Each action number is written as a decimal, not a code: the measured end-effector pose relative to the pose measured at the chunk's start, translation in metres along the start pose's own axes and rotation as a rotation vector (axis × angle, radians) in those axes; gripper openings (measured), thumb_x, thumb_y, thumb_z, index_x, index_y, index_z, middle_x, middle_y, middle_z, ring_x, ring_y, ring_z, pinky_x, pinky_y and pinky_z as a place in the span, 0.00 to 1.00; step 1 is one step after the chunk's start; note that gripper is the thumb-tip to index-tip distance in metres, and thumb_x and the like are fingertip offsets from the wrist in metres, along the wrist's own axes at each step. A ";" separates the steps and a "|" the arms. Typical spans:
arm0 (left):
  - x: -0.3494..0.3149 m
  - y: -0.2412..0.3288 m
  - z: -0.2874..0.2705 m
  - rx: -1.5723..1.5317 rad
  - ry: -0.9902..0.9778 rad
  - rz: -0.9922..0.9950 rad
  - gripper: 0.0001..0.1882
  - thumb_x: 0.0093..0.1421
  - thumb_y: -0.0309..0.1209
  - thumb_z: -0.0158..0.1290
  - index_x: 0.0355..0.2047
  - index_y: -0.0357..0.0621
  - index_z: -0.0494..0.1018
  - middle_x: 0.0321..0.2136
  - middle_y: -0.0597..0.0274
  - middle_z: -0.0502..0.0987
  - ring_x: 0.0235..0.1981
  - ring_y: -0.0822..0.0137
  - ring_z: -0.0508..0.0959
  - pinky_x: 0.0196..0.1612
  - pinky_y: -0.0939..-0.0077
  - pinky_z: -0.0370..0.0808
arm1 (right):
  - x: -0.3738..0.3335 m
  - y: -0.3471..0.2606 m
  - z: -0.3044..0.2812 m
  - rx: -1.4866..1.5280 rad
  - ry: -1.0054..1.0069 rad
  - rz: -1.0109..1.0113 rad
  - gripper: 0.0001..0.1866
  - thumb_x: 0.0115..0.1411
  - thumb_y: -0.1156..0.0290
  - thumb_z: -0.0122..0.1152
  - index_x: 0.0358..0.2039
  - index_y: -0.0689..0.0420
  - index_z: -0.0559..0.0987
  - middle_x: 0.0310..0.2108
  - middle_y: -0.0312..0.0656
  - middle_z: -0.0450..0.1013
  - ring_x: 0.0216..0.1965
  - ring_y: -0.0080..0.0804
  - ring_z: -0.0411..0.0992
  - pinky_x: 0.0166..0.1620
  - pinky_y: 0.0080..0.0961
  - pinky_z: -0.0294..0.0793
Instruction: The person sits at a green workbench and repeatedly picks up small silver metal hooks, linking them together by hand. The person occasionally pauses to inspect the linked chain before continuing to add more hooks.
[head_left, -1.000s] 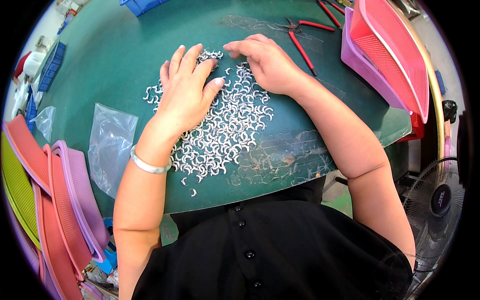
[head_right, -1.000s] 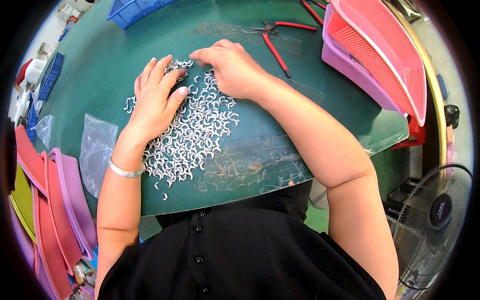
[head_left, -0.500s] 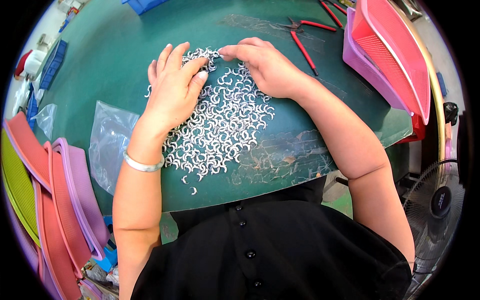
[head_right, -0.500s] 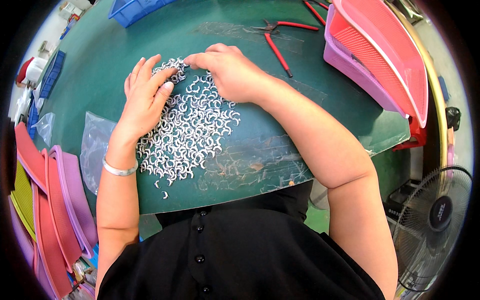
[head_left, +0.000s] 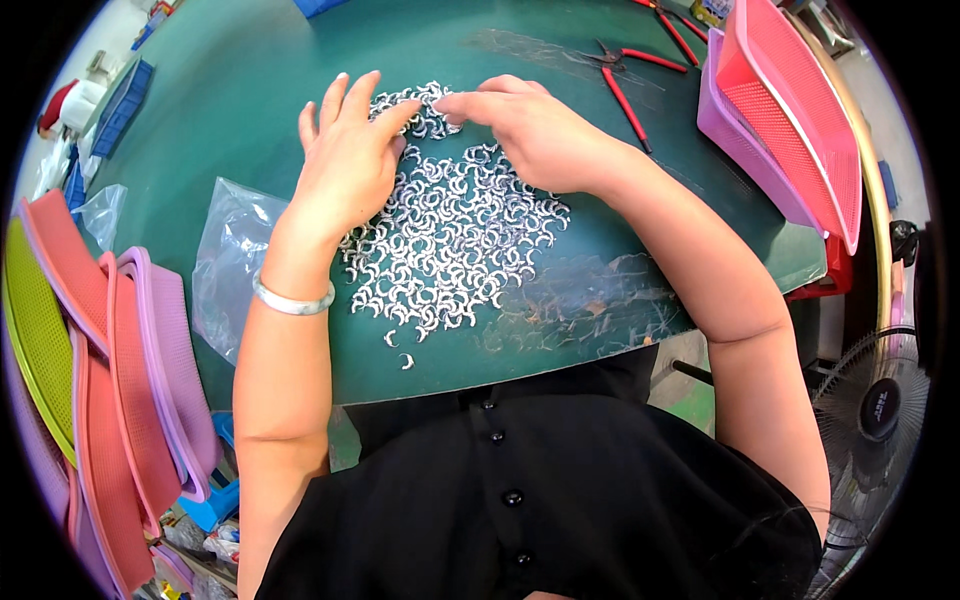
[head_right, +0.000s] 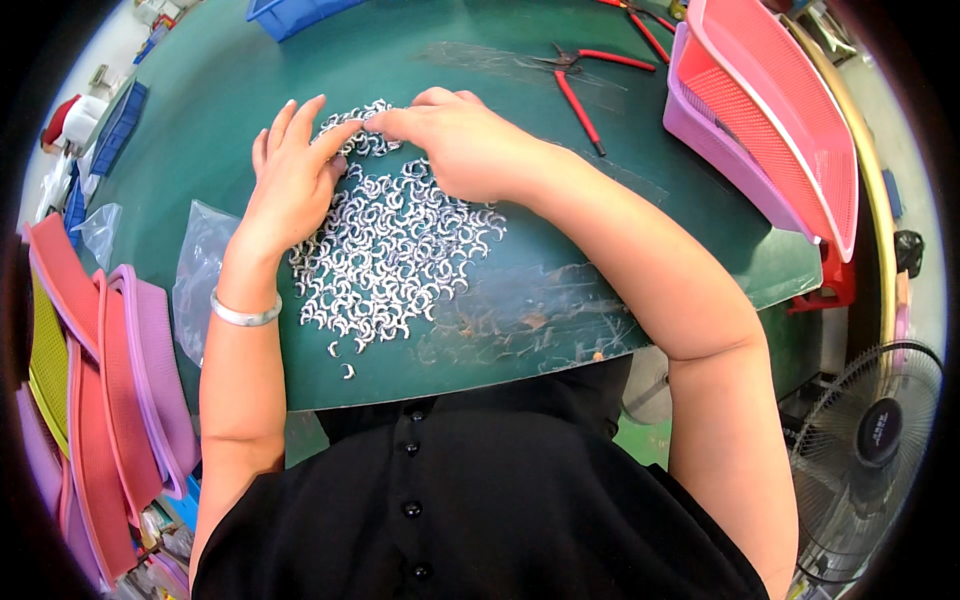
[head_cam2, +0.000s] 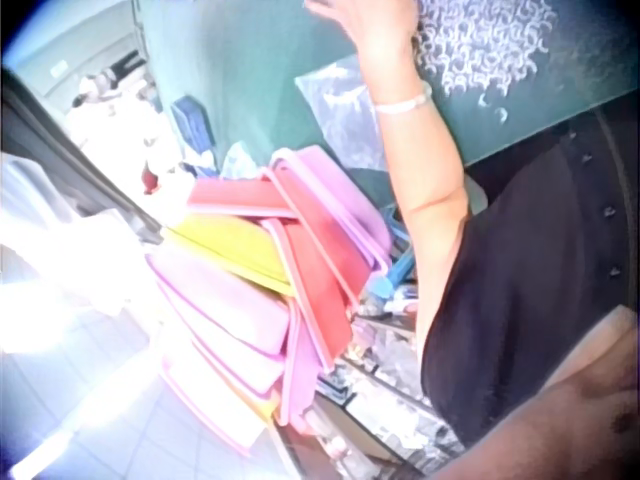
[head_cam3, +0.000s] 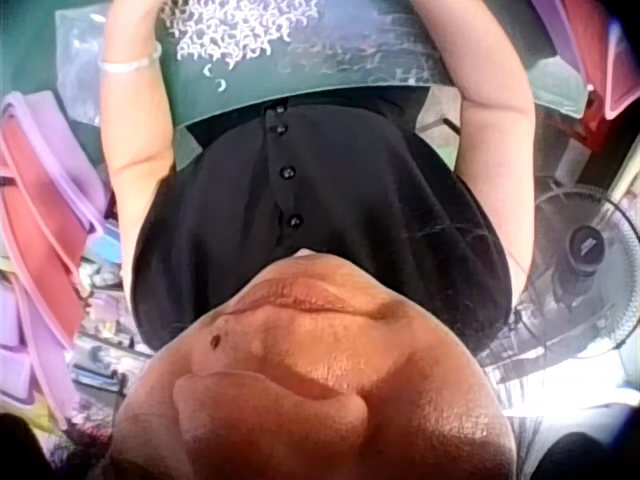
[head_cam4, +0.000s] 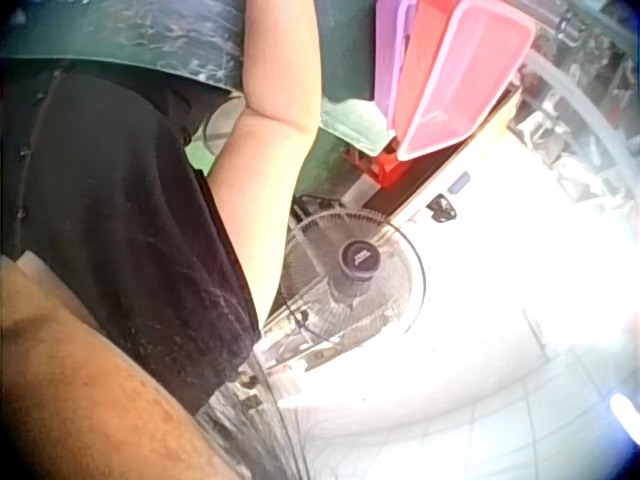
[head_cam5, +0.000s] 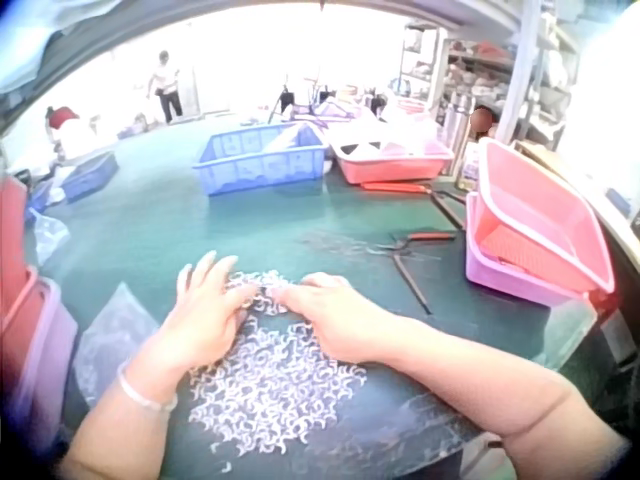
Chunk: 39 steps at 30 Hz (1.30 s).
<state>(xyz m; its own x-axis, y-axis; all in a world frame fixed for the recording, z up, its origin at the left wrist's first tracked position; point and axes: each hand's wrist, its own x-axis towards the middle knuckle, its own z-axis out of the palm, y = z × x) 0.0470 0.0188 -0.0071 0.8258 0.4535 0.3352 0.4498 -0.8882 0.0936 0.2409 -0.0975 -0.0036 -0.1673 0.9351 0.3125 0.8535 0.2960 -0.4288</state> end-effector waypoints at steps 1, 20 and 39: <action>-0.001 -0.001 -0.001 -0.036 0.010 0.029 0.18 0.58 0.29 0.50 0.50 0.57 0.74 0.60 0.47 0.60 0.64 0.44 0.54 0.62 0.38 0.46 | 0.004 -0.003 0.001 -0.046 -0.017 -0.022 0.33 0.48 0.89 0.44 0.56 0.53 0.69 0.44 0.40 0.74 0.50 0.42 0.67 0.56 0.38 0.62; -0.007 0.006 0.003 -0.138 -0.078 -0.001 0.17 0.59 0.26 0.48 0.47 0.53 0.75 0.59 0.50 0.61 0.64 0.46 0.54 0.64 0.44 0.46 | 0.000 -0.001 0.009 -0.042 0.078 -0.052 0.26 0.50 0.88 0.46 0.49 0.56 0.75 0.37 0.40 0.76 0.46 0.42 0.69 0.49 0.37 0.69; -0.004 0.005 0.004 -0.228 -0.042 0.044 0.16 0.55 0.20 0.46 0.41 0.47 0.77 0.56 0.51 0.65 0.62 0.47 0.57 0.63 0.53 0.51 | 0.005 0.003 0.017 0.043 0.141 -0.045 0.25 0.52 0.87 0.46 0.50 0.53 0.75 0.37 0.40 0.75 0.47 0.42 0.68 0.52 0.37 0.66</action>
<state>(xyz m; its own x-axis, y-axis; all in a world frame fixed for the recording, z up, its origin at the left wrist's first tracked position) 0.0470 0.0129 -0.0122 0.8584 0.4124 0.3052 0.3284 -0.8986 0.2909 0.2342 -0.0887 -0.0180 -0.1319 0.8848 0.4469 0.8241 0.3484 -0.4466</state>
